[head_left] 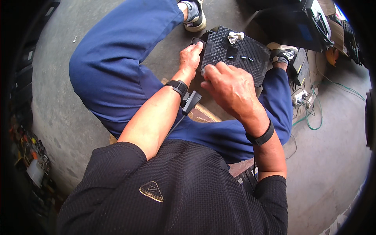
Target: The recorder uses a screwdriver to tighten or remove screws on a black plastic battery casing while sitting in a garage workshop.
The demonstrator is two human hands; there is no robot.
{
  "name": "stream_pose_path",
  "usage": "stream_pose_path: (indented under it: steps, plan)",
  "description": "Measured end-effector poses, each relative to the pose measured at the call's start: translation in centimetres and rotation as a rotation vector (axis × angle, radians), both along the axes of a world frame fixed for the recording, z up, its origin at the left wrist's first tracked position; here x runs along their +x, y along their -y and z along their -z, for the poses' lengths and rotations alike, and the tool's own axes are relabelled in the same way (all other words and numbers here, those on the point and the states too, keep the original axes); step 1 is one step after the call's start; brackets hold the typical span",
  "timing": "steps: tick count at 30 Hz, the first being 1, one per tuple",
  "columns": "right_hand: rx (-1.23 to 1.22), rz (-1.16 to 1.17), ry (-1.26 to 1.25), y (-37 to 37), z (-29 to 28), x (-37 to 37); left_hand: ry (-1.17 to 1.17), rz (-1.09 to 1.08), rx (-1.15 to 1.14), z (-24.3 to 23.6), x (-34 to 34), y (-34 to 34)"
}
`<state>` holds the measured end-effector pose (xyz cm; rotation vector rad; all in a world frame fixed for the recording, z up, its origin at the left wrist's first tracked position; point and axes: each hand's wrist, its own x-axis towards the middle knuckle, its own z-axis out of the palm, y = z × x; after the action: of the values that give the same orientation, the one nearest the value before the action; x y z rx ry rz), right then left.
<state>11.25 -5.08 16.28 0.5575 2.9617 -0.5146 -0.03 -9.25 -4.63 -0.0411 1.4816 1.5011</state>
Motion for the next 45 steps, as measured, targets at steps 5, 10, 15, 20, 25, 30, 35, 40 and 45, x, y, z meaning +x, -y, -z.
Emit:
stream_pose_path:
  steps: [5,10,15,20,25,30,35,40,45]
  plan:
    - [-0.025,-0.015,-0.23,-0.4,0.3,0.3,-0.06,0.009,-0.027,-1.8,0.3,-0.2]
    - [-0.043,0.068,0.081,0.0,-0.3,-0.2,-0.05,-0.004,-0.013,-0.8,0.0,-0.1]
    - [-0.032,0.012,-0.071,0.3,-0.2,0.1,-0.083,0.018,-0.013,-0.8,0.0,0.0]
    - [-0.028,0.062,-0.215,0.2,-0.4,-0.1,-0.069,-0.024,-0.009,-0.3,0.3,-0.2]
    - [-0.067,0.065,0.124,0.1,-0.5,0.3,-0.074,0.017,-0.022,-0.5,0.1,0.0]
    - [-0.028,0.016,-0.239,-0.2,0.1,0.3,-0.024,0.002,-0.041,-0.4,0.0,-0.2]
    - [-0.09,0.056,0.0,-0.1,-0.6,0.1,-0.051,-0.004,-0.009,-0.1,0.2,-0.2]
    - [-0.052,-0.053,-0.05,-0.1,-0.1,0.5,-0.088,0.043,-0.011,0.3,-0.1,0.1]
    - [-0.074,0.052,-0.175,-0.2,-0.9,0.4,-0.04,-0.019,-0.013,-0.7,0.4,-0.3]
